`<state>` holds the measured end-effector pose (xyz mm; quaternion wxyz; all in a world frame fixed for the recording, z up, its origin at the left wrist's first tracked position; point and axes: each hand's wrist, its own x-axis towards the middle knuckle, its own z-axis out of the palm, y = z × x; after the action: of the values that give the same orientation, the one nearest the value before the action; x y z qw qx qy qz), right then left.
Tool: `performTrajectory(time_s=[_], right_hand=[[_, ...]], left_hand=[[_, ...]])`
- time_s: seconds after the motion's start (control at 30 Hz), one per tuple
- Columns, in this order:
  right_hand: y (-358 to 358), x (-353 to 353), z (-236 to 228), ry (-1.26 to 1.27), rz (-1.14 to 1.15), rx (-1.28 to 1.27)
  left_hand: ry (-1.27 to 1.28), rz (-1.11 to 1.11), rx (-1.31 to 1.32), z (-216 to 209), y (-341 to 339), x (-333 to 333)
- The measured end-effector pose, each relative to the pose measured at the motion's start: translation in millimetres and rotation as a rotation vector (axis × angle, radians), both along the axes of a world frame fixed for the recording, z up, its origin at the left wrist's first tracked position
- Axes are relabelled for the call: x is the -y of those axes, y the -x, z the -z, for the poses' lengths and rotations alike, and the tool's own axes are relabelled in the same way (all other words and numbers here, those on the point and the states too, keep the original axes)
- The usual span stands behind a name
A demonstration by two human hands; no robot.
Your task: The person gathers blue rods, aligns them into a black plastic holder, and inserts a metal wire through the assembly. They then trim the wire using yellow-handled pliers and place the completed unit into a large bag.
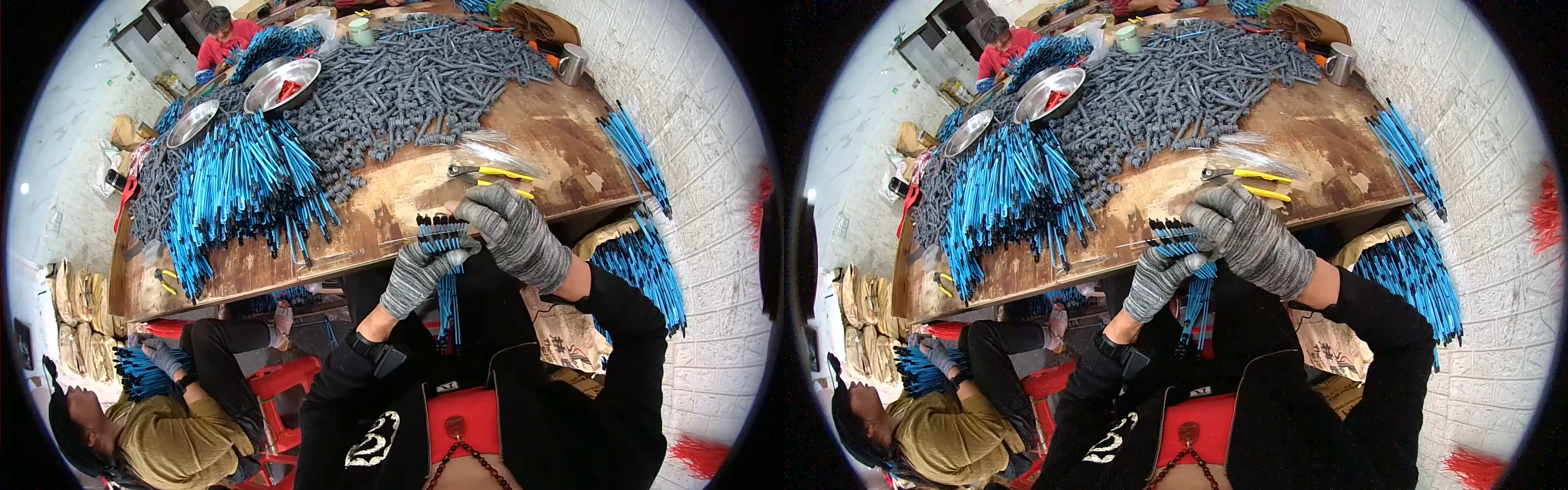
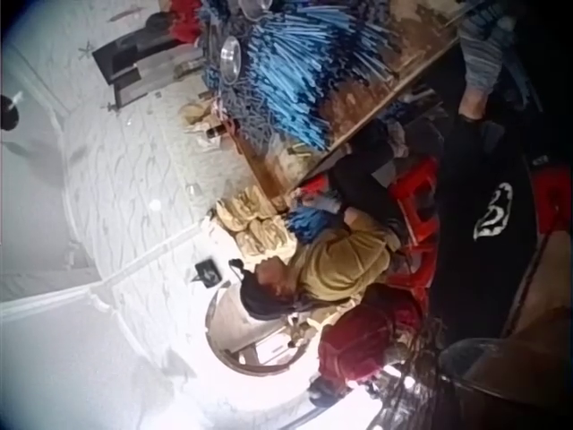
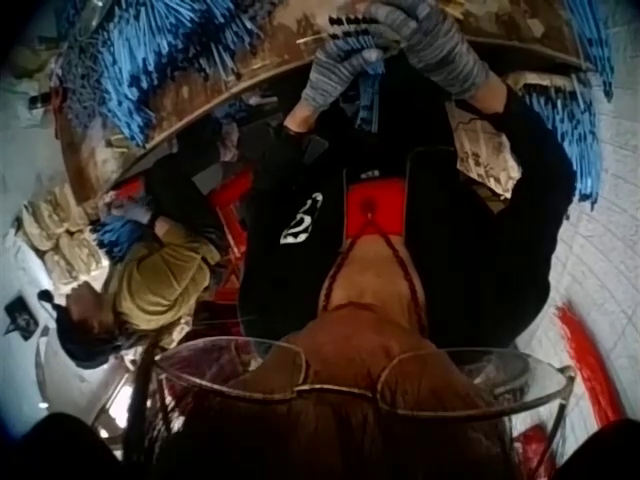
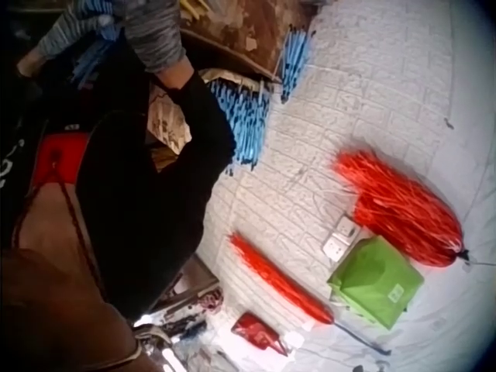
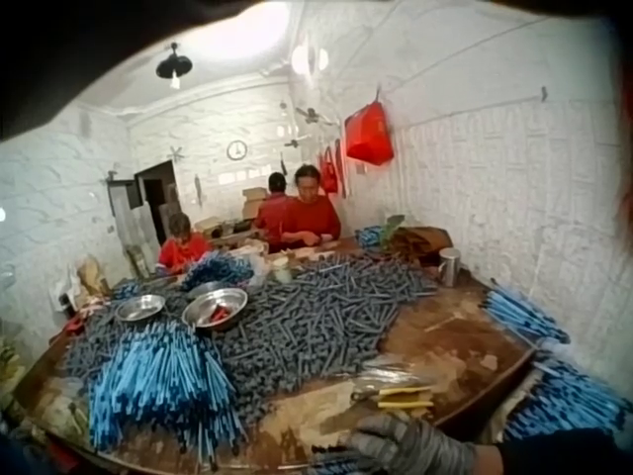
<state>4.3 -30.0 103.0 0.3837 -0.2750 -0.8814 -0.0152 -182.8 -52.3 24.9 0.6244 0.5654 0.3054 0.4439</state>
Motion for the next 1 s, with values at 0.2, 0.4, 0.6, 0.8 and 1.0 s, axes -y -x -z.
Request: performTrajectory(time_s=[0.2,0.4,0.6,0.8,1.0], right_hand=[[-21,19,3,-0.035,0.265,0.181],[-31,11,-2,-0.079,0.265,0.257],[-31,12,-15,-0.270,0.205,0.286],[-35,15,-9,-0.305,0.237,0.335],[-33,20,-7,-0.348,0.265,0.383]], left_hand=[[0.071,-0.006,0.062,-6,1,1],[0.029,0.037,0.049,-5,-3,-2],[0.005,0.054,0.005,-2,-2,-3],[-0.007,0.059,-0.046,-9,0,-2],[-0.004,0.084,-0.017,-7,-2,-1]])
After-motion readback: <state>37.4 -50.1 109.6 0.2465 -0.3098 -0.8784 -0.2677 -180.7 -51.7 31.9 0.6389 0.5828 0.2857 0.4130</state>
